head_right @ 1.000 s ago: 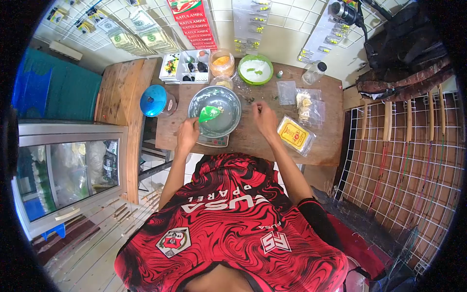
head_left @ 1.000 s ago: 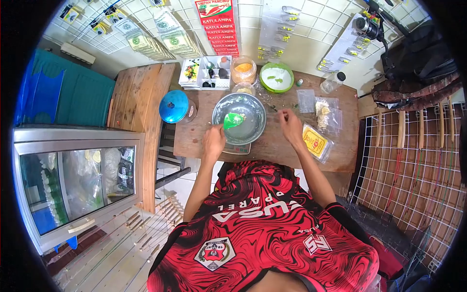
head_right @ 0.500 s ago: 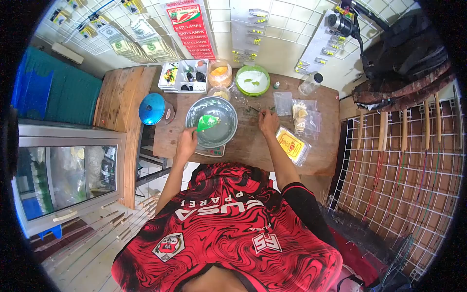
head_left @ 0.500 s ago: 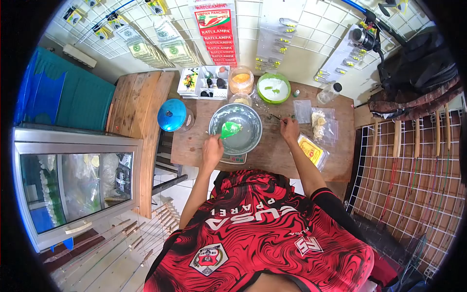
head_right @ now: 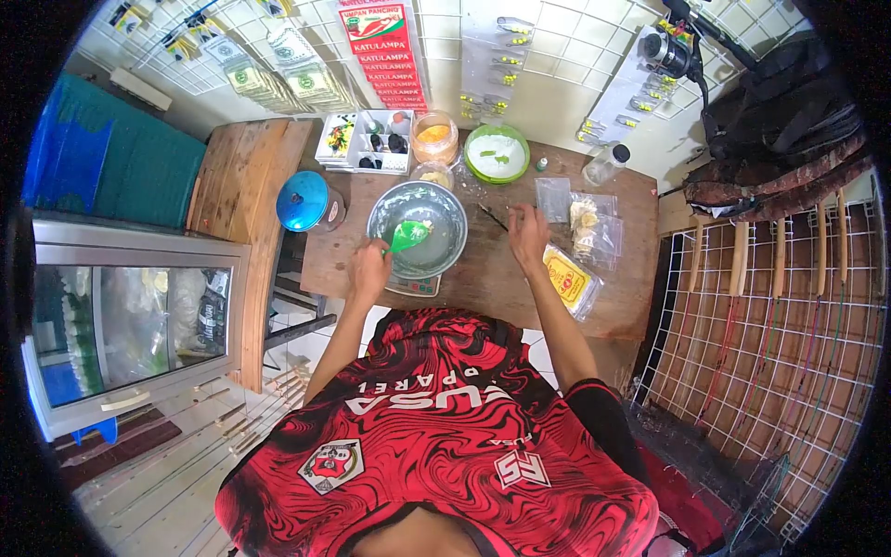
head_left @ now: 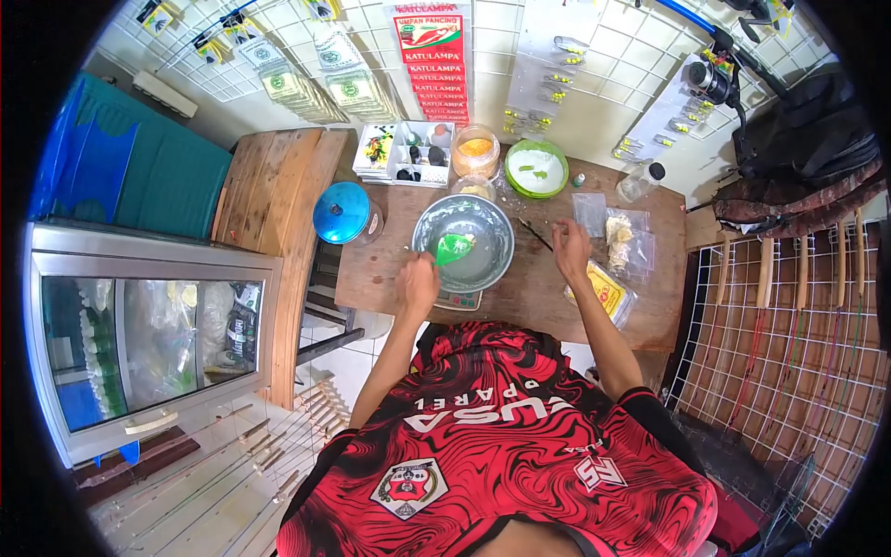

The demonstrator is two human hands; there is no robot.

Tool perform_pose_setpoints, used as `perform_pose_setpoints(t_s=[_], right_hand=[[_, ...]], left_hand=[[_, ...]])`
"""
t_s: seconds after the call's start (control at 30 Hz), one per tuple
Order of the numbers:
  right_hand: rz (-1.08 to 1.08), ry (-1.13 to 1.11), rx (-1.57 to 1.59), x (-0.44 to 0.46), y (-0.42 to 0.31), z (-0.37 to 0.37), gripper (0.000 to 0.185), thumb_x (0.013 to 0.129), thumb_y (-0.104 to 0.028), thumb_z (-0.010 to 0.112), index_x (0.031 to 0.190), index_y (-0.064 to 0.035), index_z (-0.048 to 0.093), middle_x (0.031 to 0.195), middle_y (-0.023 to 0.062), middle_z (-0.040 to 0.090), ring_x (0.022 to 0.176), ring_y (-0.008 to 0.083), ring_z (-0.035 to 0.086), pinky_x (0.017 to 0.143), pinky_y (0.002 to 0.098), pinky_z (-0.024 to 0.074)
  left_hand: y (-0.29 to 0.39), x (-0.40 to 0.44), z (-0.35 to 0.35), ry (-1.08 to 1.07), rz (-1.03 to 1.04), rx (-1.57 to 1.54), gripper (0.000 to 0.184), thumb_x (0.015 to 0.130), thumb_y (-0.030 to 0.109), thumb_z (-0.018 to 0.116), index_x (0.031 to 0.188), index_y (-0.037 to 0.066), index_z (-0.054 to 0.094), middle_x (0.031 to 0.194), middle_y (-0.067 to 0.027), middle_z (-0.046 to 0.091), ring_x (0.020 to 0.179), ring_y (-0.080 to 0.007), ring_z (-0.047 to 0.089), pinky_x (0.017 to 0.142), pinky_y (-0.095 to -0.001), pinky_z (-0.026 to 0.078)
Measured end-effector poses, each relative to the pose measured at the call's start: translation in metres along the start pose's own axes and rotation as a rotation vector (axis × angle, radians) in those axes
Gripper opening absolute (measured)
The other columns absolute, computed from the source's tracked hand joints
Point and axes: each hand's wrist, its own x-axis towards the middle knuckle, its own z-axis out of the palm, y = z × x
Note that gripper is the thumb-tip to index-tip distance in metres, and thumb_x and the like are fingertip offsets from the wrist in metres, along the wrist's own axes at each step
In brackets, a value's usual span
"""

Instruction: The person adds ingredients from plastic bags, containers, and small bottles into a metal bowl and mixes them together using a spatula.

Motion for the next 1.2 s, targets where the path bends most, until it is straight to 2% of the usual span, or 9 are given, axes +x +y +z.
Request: perform_pose_setpoints(t_s=[0.1, 0.23, 0.4, 0.53, 0.73, 0.83, 0.93, 1.0, 1.2], right_hand=[[-0.046, -0.22, 0.33, -0.013, -0.051, -0.027, 0.025, 0.084, -0.027, 0.055, 0.099, -0.0066, 0.059, 0.076, 0.0148, 0.061, 0.07, 0.0313, 0.059, 0.066, 0.043, 0.0456], [-0.136, -0.335, 0.349, -0.03, -0.102, -0.017, 0.026, 0.083, -0.028, 0.056, 0.095, -0.0055, 0.061, 0.072, 0.0179, 0.062, 0.067, 0.0323, 0.062, 0.063, 0.0421, 0.0474], [-0.141, -0.505, 0.165, -0.03, -0.123, 0.003, 0.029, 0.082, -0.032, 0.056, 0.093, -0.0066, 0.065, 0.078, 0.0219, 0.063, 0.078, 0.0362, 0.062, 0.069, 0.0443, 0.0484], [-0.166, -0.594, -0.04, -0.027, -0.129, 0.011, 0.038, 0.081, -0.039, 0.056, 0.096, -0.0042, 0.063, 0.076, 0.0191, 0.064, 0.071, 0.0361, 0.062, 0.067, 0.0435, 0.0483], [-0.134, -0.688, -0.201, -0.039, -0.15, 0.045, 0.048, 0.078, -0.046, 0.056, 0.086, -0.0004, 0.066, 0.086, 0.0204, 0.065, 0.087, 0.0374, 0.061, 0.077, 0.045, 0.0471], [-0.063, -0.793, -0.137, -0.037, -0.147, 0.054, 0.05, 0.076, -0.05, 0.057, 0.08, -0.0007, 0.067, 0.082, 0.0173, 0.066, 0.088, 0.0332, 0.062, 0.079, 0.0427, 0.0464], [-0.105, -0.951, -0.01, -0.026, -0.146, 0.05, 0.049, 0.074, -0.049, 0.058, 0.076, -0.0006, 0.067, 0.073, 0.0137, 0.066, 0.076, 0.0266, 0.064, 0.072, 0.0378, 0.0487], [0.083, -1.084, -0.006, -0.023, -0.149, 0.053, 0.041, 0.072, -0.042, 0.061, 0.071, -0.0016, 0.068, 0.068, 0.0109, 0.066, 0.063, 0.0207, 0.061, 0.063, 0.0326, 0.0487], [0.087, -0.995, 0.131, -0.029, -0.129, 0.083, 0.043, 0.074, -0.042, 0.058, 0.07, 0.0002, 0.067, 0.069, 0.0133, 0.065, 0.058, 0.0207, 0.06, 0.057, 0.0334, 0.0466]], left_hand=[[0.002, 0.0, -0.002, -0.072, -0.034, -0.032, 0.014, 0.078, 0.016, 0.06, 0.088, 0.005, 0.059, 0.087, -0.0175, 0.061, 0.08, -0.0373, 0.06, 0.068, -0.047, 0.047], [0.015, 0.0, -0.005, -0.045, -0.046, -0.076, 0.015, 0.078, 0.016, 0.06, 0.088, 0.005, 0.059, 0.087, -0.0178, 0.062, 0.08, -0.0368, 0.061, 0.069, -0.0467, 0.047], [-0.001, -0.004, 0.002, 0.117, 0.002, -0.203, 0.018, 0.079, 0.015, 0.06, 0.09, 0.001, 0.06, 0.076, -0.0197, 0.062, 0.069, -0.0353, 0.061, 0.062, -0.0419, 0.047], [-0.028, -0.001, -0.009, 0.205, -0.091, -0.331, 0.019, 0.081, 0.015, 0.059, 0.092, 0.0, 0.059, 0.071, -0.0175, 0.062, 0.064, -0.0306, 0.062, 0.059, -0.0384, 0.047], [-0.072, 0.012, 0.031, -0.19, -0.296, -1.084, 0.032, 0.087, 0.028, 0.057, 0.096, -0.002, 0.053, 0.076, -0.0078, 0.059, 0.061, -0.0146, 0.061, 0.054, -0.0258, 0.054], [-0.068, 0.01, 0.029, -0.211, -0.342, -1.13, 0.033, 0.087, 0.028, 0.058, 0.098, -0.002, 0.051, 0.076, -0.0094, 0.058, 0.06, -0.0153, 0.06, 0.054, -0.0266, 0.054], [-0.068, 0.009, 0.029, -0.219, -0.352, -1.175, 0.034, 0.087, 0.028, 0.058, 0.099, -0.003, 0.05, 0.076, -0.0096, 0.058, 0.06, -0.0156, 0.06, 0.055, -0.0265, 0.054], [-0.07, 0.01, 0.029, -0.229, -0.348, -1.171, 0.034, 0.087, 0.028, 0.058, 0.1, -0.003, 0.049, 0.076, -0.0093, 0.057, 0.06, -0.0158, 0.06, 0.055, -0.0265, 0.054], [-0.071, 0.01, 0.027, -0.274, -0.357, -1.164, 0.036, 0.087, 0.029, 0.058, 0.102, -0.002, 0.049, 0.079, -0.0087, 0.056, 0.061, -0.0164, 0.06, 0.055, -0.0272, 0.053]])
